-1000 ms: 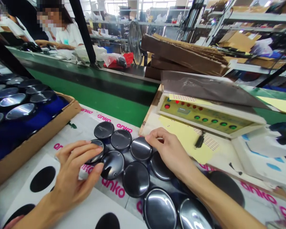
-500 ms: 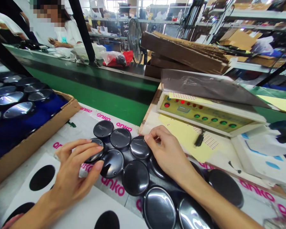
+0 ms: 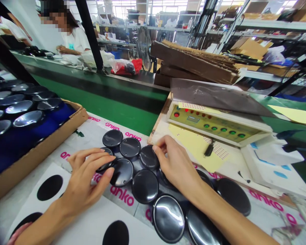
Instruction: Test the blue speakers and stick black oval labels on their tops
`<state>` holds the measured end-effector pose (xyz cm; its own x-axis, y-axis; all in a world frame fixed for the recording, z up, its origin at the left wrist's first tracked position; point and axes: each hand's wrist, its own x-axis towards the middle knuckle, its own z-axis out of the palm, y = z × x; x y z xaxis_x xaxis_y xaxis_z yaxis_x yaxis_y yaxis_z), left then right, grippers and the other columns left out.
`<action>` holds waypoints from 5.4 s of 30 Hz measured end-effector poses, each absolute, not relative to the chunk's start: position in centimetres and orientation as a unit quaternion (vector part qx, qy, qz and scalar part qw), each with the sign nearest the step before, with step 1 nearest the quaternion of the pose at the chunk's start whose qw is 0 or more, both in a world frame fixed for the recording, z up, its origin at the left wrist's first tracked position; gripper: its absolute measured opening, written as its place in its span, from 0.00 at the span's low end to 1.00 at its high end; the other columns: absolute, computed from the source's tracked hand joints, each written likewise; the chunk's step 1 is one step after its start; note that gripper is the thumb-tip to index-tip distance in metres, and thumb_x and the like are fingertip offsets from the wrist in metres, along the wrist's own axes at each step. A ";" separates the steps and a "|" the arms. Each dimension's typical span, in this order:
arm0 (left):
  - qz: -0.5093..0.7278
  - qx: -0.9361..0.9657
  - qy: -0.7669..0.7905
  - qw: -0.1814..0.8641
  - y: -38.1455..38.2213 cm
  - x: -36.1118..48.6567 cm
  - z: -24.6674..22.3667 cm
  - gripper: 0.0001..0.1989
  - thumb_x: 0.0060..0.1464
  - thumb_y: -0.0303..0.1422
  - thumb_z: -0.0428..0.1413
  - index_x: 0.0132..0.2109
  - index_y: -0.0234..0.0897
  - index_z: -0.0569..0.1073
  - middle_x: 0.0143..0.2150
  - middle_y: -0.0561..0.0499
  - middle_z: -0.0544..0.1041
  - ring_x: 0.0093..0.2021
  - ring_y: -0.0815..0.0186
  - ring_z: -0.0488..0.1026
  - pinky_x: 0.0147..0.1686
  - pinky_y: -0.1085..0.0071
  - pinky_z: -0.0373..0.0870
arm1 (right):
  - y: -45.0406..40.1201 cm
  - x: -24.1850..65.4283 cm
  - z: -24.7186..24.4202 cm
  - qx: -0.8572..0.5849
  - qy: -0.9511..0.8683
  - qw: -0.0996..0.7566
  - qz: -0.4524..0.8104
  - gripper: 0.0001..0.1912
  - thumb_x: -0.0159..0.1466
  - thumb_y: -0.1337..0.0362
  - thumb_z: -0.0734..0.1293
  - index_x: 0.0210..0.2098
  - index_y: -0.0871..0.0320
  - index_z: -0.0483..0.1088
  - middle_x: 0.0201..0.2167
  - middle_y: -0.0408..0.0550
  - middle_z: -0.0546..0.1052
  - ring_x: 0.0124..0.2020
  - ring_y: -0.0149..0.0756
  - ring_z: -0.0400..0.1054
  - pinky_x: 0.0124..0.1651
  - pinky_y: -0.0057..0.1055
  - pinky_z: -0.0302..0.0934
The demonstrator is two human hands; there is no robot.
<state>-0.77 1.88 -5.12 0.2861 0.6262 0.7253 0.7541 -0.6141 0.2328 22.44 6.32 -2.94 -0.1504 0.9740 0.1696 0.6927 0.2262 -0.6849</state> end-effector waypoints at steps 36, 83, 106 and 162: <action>-0.037 -0.794 -0.556 -0.243 -3.7 -3.9 -4.3 0.06 0.48 0.31 0.60 0.33 0.40 0.69 0.32 0.56 0.72 0.33 0.65 0.69 0.29 0.74 0.55 | -4.4 15.7 -0.9 -0.225 -0.962 -0.053 0.147 0.17 0.57 0.74 0.66 0.45 0.62 0.65 0.42 0.51 0.71 0.40 0.41 0.67 0.39 0.35 0.63; -0.298 -0.833 -0.462 -0.061 1.9 -2.4 -5.8 0.33 0.47 0.51 0.61 0.53 0.34 0.67 0.55 0.38 0.65 0.57 0.48 0.57 0.53 0.50 0.58 | 4.0 18.0 -0.9 -0.548 -0.695 0.289 0.366 0.14 0.60 0.49 0.64 0.26 0.51 0.70 0.44 0.43 0.66 0.52 0.40 0.59 0.57 0.39 0.50; -0.293 -0.828 -0.474 -0.058 1.6 -2.3 -5.7 0.29 0.47 0.49 0.62 0.52 0.37 0.68 0.56 0.41 0.65 0.59 0.51 0.57 0.56 0.55 0.55 | 3.8 17.4 -2.7 -0.539 -0.776 0.249 0.212 0.12 0.64 0.58 0.60 0.26 0.53 0.67 0.44 0.49 0.66 0.50 0.45 0.58 0.51 0.46 0.56; -0.231 -0.689 -0.656 -0.201 -5.6 -9.7 -6.2 0.20 0.42 0.32 0.64 0.40 0.38 0.63 0.39 0.49 0.67 0.42 0.56 0.67 0.41 0.59 0.64 | 0.5 7.6 -3.3 -0.330 -0.886 0.061 0.319 0.11 0.64 0.69 0.61 0.46 0.60 0.67 0.42 0.53 0.74 0.45 0.41 0.68 0.44 0.34 0.60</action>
